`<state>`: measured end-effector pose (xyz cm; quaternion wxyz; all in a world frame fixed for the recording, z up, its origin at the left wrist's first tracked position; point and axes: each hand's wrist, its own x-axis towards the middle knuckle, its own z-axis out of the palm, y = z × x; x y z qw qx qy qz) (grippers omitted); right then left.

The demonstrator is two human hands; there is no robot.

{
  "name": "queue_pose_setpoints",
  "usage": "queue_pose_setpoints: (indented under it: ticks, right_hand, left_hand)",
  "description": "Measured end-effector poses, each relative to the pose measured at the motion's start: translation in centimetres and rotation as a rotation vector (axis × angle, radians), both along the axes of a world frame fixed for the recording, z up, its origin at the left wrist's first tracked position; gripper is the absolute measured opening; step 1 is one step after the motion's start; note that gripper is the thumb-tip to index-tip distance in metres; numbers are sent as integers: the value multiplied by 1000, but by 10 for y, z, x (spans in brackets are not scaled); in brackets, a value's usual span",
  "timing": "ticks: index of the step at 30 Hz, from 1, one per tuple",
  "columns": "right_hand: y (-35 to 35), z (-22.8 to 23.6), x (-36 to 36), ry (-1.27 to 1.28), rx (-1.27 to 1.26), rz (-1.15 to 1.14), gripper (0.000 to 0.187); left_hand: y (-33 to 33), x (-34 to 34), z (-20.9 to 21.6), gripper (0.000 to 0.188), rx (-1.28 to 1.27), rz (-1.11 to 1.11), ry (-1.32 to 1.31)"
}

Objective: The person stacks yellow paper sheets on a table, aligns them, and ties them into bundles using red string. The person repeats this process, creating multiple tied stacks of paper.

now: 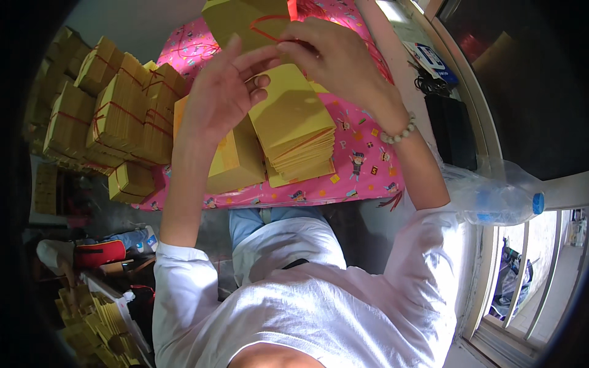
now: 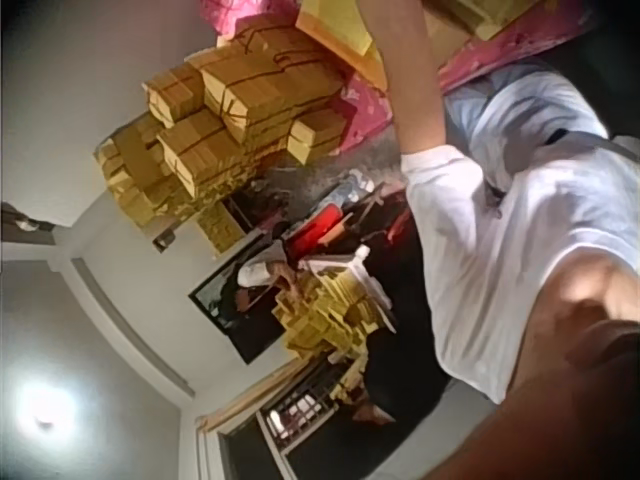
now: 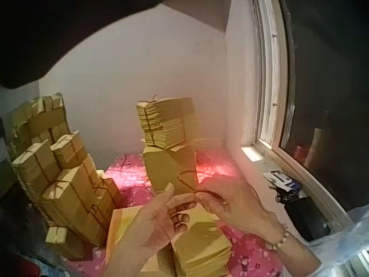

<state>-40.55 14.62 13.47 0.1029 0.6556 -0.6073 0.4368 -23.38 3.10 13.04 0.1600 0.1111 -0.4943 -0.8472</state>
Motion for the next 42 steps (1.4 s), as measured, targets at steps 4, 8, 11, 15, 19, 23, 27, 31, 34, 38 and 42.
queue_pose_setpoints:
  ticks: [4, 8, 11, 15, 19, 23, 27, 31, 34, 38, 42]
  right_hand:
    - [1, 6, 7, 147, -13, -50, 14]
    - [8, -3, 21, 288, 86, -1, 13]
    - [16, -8, 32, 218, 116, 14, 14]
    - [17, -36, -1, 142, 104, -134, 14]
    - [16, -40, 16, 122, -289, -283, 17]
    - [29, -28, 50, -229, 31, -218, 23]
    - [5, -29, 38, -964, 233, 187, 29]
    - [-6, -31, 16, -1366, 65, 254, 29]
    - [-3, -36, 14, -1210, 51, 74, 29]
    - [20, -77, -25, -1292, 33, -38, 31]
    - [30, -124, -43, -1458, 82, -36, 31]
  left_hand:
    - [-9, 0, 0, 47, -11, 114, -30]
    - [-31, 4, -13, 33, 257, -45, 101]
    - [-44, 7, -22, 27, 340, 28, 206]
    - [-38, 4, -23, 29, 243, 230, 180]
    - [-31, -1, -28, 30, 31, 360, 193]
    - [-18, -10, -24, 31, -43, 376, 248]
    - [-10, -16, -20, 29, -160, 290, 285]
    - [3, -13, -19, 28, -307, 236, 211]
    - [0, 3, -28, 29, -171, 346, 262]
    - [-5, 31, -56, 30, 89, 432, 303]
    - [9, 52, -92, 32, 102, 571, 128]
